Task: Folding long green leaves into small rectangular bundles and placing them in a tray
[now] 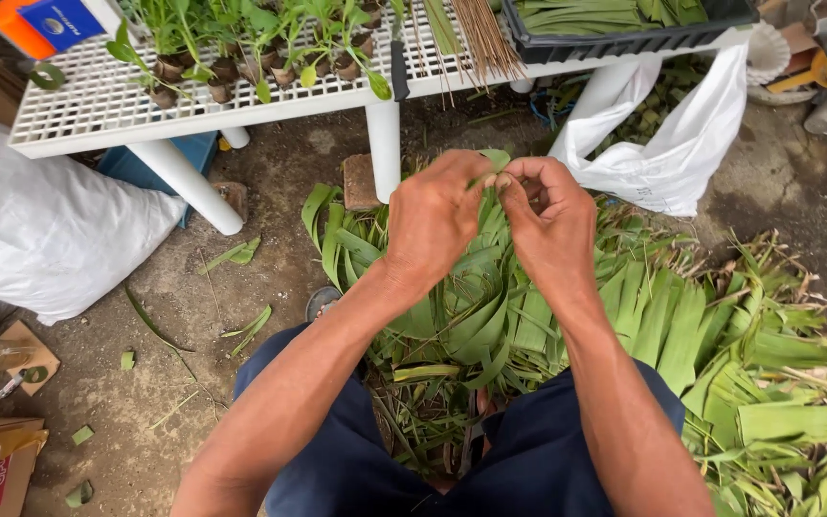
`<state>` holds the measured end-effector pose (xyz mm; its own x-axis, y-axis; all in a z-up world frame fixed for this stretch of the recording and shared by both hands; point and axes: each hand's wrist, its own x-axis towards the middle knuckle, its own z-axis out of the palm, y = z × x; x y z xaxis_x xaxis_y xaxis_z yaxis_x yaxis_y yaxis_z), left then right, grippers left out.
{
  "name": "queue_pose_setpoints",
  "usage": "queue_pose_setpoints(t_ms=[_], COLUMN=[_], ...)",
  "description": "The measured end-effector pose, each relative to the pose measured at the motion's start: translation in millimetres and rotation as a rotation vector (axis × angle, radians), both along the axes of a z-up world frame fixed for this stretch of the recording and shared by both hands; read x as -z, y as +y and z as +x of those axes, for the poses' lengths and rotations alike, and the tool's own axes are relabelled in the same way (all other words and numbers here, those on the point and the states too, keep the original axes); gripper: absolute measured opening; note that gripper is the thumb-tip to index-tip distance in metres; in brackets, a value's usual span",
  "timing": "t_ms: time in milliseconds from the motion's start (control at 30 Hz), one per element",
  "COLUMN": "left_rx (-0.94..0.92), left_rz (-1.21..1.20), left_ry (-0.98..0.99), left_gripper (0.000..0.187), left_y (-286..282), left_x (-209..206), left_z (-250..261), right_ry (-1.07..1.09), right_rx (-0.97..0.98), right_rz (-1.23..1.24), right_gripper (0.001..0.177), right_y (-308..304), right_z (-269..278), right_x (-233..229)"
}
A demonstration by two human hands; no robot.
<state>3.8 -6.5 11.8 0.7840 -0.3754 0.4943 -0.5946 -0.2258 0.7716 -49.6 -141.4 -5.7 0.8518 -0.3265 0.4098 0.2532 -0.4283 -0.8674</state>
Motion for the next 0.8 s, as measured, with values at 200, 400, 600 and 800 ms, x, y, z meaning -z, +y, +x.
queue_pose_setpoints(t_ms=[200, 400, 600, 800], left_rx=[-0.046, -0.247, -0.189, -0.236], left_rz=[-0.305, 0.137, 0.053, 0.219], left_ry=[0.101, -0.43, -0.377, -0.585], left_gripper=[0.011, 0.006, 0.006, 0.007], left_y=[-18, -23, -30, -36], left_x=[24, 16, 20, 30], left_z=[10, 22, 38, 56], right_ry=[-0.004, -0.01, -0.02, -0.065], right_rx=[0.125, 0.172, 0.22, 0.285], right_rz=[0.232, 0.199, 0.66, 0.892], right_gripper=[0.014, 0.013, 0.012, 0.011], right_y=[26, 16, 28, 33], right_z=[13, 35, 60, 70], right_x=[7, 16, 25, 31])
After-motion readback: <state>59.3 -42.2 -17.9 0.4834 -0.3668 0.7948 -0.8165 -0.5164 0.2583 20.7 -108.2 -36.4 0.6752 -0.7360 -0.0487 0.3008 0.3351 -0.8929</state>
